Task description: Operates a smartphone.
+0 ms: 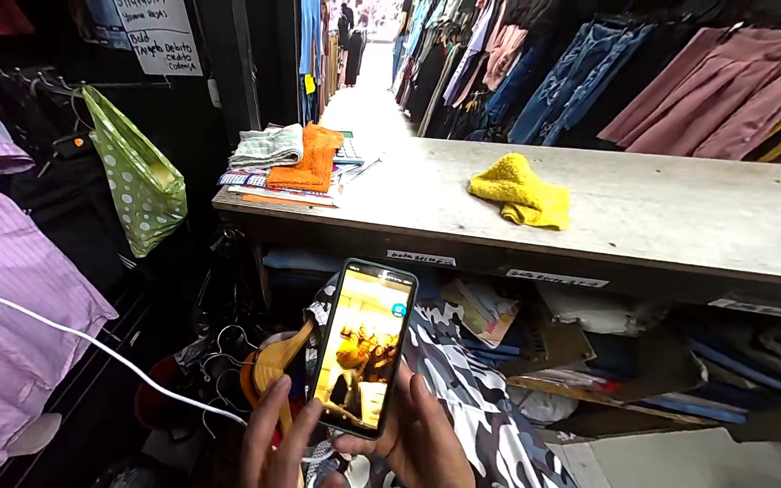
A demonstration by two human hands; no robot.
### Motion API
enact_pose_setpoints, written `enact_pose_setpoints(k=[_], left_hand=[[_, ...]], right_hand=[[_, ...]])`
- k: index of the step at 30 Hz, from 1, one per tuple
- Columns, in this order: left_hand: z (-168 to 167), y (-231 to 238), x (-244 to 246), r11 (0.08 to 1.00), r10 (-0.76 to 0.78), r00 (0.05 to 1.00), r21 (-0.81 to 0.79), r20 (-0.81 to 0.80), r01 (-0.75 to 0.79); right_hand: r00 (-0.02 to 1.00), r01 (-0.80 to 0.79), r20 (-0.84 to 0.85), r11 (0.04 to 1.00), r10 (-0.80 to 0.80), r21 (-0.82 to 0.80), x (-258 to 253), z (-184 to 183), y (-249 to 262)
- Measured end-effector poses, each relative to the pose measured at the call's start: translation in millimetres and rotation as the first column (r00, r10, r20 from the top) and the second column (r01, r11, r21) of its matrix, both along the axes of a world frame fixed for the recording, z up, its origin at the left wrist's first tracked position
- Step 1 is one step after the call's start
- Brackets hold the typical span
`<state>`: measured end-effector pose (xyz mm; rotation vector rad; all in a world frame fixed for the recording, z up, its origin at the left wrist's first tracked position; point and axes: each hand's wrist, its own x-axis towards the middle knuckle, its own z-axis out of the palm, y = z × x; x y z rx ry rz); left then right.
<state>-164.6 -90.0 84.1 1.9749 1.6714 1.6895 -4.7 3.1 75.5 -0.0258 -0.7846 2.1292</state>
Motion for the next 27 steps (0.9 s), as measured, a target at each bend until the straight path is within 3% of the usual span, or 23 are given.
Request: enact_pose_setpoints(k=[3, 6, 9, 12, 14, 15, 19, 24, 27], left_hand=[[18.2, 7.9, -5.7, 0.993, -0.068, 0.969, -0.082, 0.237, 0.089], [26.0, 23.5, -9.1, 0.962, -0.108, 0.871, -0.173, 0.479, 0.213], [29.5, 34.1, -10.2, 0.895, -0.164, 0.598, -0.137, 0.784, 0.425], [33.0, 35.6, -3.0, 0.909, -0.066, 0.406, -0.112, 0.911, 0.4], [29.4, 33.9, -2.3, 0.933, -0.027, 0.386, -0.115, 0.922, 0.341], [27.3, 33.0, -3.3, 0.942, -0.016, 0.381, -0.114, 0.925, 0.316], [24.3, 32.0, -5.7, 0.957, 0.021, 0.369, -0.125, 0.929, 0.26], [20.0, 31.7, -5.0, 0.962, 0.028, 0.405, -0.135, 0.914, 0.238], [19.3, 31.9, -4.3, 0.964, 0.038, 0.394, -0.137, 0.918, 0.227]], right_hand=[[0.999, 0.001, 0.053, 1.0, -0.001, -0.005, -0.3, -0.1, -2.1], [0.996, -0.045, 0.085, 0.999, 0.042, 0.023, -0.7, 1.3, -4.8], [0.987, -0.088, 0.145, 0.992, 0.074, 0.091, -2.4, 4.2, -7.2], [0.934, -0.049, 0.353, 0.956, -0.059, 0.29, 1.3, 7.8, -7.8], [0.825, -0.052, 0.507, 0.859, -0.25, 0.509, 6.0, 8.8, -6.9], [0.797, -0.073, 0.539, 0.844, -0.271, 0.532, 6.9, 10.1, -7.7], [0.813, -0.086, 0.551, 0.897, -0.189, 0.434, 3.2, 10.0, -15.3], [0.767, -0.004, 0.563, 0.876, -0.306, 0.482, -7.2, 4.7, -21.3], [0.752, -0.001, 0.587, 0.89, -0.3, 0.456, -8.7, 6.8, -22.5]])
